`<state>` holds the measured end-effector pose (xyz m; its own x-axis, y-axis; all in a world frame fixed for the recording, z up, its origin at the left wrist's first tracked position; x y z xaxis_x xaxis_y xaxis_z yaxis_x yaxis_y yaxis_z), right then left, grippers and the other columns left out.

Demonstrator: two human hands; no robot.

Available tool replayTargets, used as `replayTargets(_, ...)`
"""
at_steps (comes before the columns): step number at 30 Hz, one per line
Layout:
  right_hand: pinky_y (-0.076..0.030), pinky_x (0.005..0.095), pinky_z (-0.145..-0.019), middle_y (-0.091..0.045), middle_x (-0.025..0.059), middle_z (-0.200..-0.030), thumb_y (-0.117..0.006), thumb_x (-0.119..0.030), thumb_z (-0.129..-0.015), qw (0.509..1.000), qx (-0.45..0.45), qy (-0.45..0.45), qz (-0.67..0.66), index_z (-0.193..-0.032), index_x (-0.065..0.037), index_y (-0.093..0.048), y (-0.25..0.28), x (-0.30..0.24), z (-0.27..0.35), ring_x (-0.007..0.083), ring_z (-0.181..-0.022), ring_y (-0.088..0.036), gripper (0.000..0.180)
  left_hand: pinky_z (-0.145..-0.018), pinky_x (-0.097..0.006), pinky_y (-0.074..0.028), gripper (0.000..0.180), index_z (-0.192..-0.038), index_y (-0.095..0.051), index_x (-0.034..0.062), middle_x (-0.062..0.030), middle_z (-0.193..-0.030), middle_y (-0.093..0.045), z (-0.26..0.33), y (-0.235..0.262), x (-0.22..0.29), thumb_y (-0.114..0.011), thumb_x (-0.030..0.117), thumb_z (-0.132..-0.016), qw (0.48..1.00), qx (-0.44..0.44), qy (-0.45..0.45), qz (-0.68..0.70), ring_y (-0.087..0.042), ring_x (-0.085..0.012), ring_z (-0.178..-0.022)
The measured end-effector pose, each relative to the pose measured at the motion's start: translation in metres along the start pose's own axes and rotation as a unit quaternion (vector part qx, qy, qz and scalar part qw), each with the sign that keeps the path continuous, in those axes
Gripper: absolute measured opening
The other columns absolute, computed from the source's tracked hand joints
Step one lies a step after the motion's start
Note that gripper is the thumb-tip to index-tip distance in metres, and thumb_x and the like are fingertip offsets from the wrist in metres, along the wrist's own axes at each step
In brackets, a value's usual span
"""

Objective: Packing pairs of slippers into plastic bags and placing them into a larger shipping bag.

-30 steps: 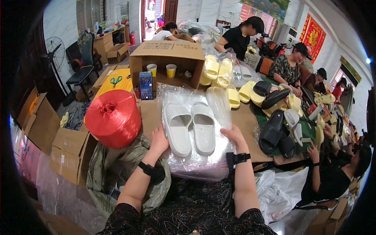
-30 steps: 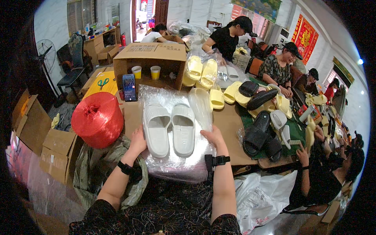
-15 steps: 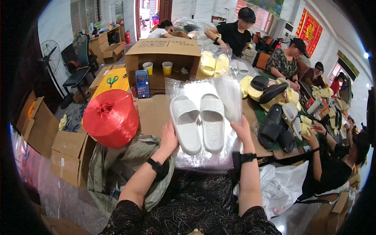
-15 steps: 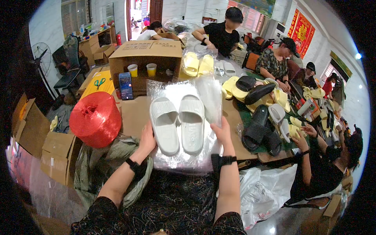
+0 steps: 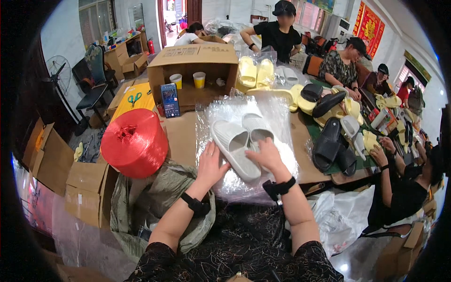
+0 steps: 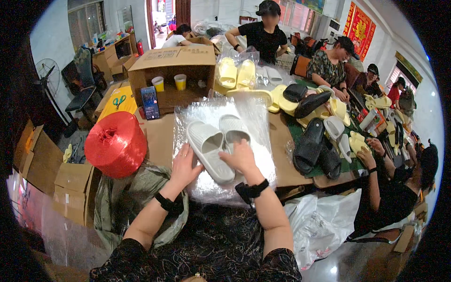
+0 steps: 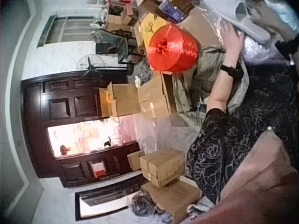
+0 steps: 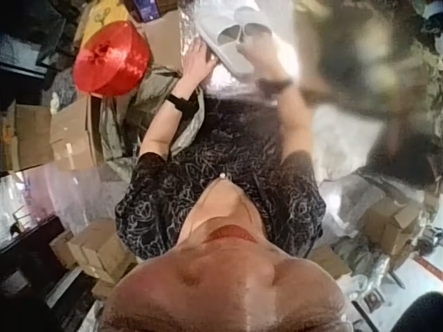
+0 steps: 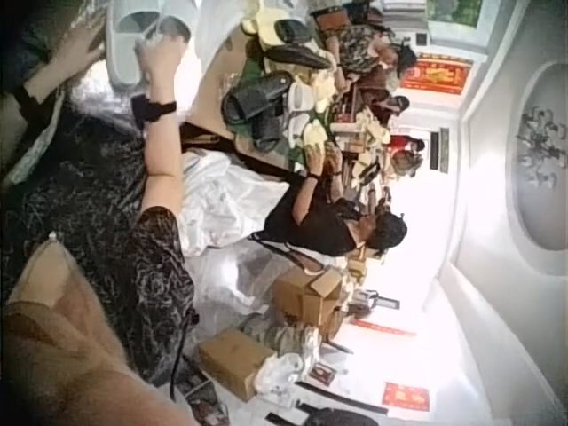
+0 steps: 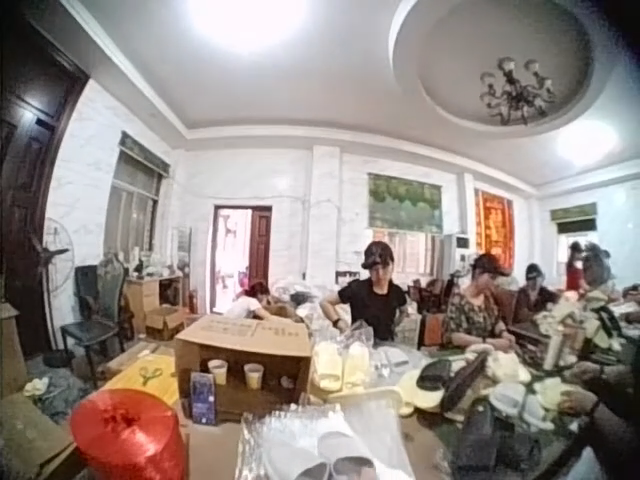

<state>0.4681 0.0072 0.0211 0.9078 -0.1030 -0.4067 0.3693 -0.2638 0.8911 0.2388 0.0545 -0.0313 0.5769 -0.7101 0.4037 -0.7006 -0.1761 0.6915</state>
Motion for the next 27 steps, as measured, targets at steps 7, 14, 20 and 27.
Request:
replayTargets(7,-0.054,0.0482,-0.083,-0.065,0.026,-0.104,-0.069,-0.048,-0.084,0.999,0.047,0.013,0.023,-0.108,0.002,-0.064,-0.039,-0.014,-0.033,0.0413,-0.095,-0.066,0.055,-0.108,-0.05,-0.039,0.076,-0.138,-0.041,-0.0086,-0.0314,-0.138,-0.048,0.009,-0.015,-0.015,-0.075,0.029,-0.081,0.996,-0.078,0.038,-0.017,-0.046,-0.0464,-0.129)
replayTargets(14,-0.051,0.052,-0.076,-0.067,0.0218,-0.091,-0.061,-0.035,-0.089,0.995,0.103,-0.003,0.011,-0.085,-0.002,-0.064,-0.018,0.004,-0.032,0.0426,-0.084,-0.065,0.033,-0.109,-0.048,-0.039,0.097,-0.153,-0.025,-0.0025,-0.0308,-0.14,-0.048,0.01,-0.013,-0.012,-0.079,0.032,-0.08,0.994,-0.071,0.077,0.035,-0.047,-0.0449,-0.13)
replayTargets(20,-0.048,0.0517,-0.076,-0.066,0.0239,-0.09,-0.063,-0.031,-0.091,0.972,0.209,-0.092,-0.054,-0.087,0.001,-0.063,0.038,0.015,0.03,0.0453,-0.085,-0.062,0.033,-0.108,-0.05,-0.04,0.091,-0.155,-0.031,0.0129,-0.0311,-0.141,-0.048,0.002,-0.004,-0.022,-0.08,0.031,-0.08,0.99,-0.072,0.097,0.075,-0.046,-0.0455,-0.131)
replayTargets(27,-0.05,0.036,-0.073,-0.072,0.0154,-0.087,-0.064,-0.03,-0.098,0.899,0.291,-0.206,-0.254,-0.109,0.006,-0.065,0.05,0.084,0.132,0.0238,-0.08,-0.066,0.038,-0.112,-0.047,-0.038,0.055,-0.129,-0.064,0.0083,-0.0183,-0.149,-0.048,-0.026,0.048,0.014,-0.08,0.027,-0.08,0.992,-0.004,0.009,0.125,-0.043,-0.0387,-0.138)
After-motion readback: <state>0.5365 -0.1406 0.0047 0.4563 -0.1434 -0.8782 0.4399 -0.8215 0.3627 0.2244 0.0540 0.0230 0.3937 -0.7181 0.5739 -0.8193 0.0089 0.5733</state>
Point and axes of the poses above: each hand's wrist, its own z-axis away from the middle knuckle, its own y-axis out of the back of the hand, x = y × z, the point moved 1 cm from there along -z, towards the middle knuckle
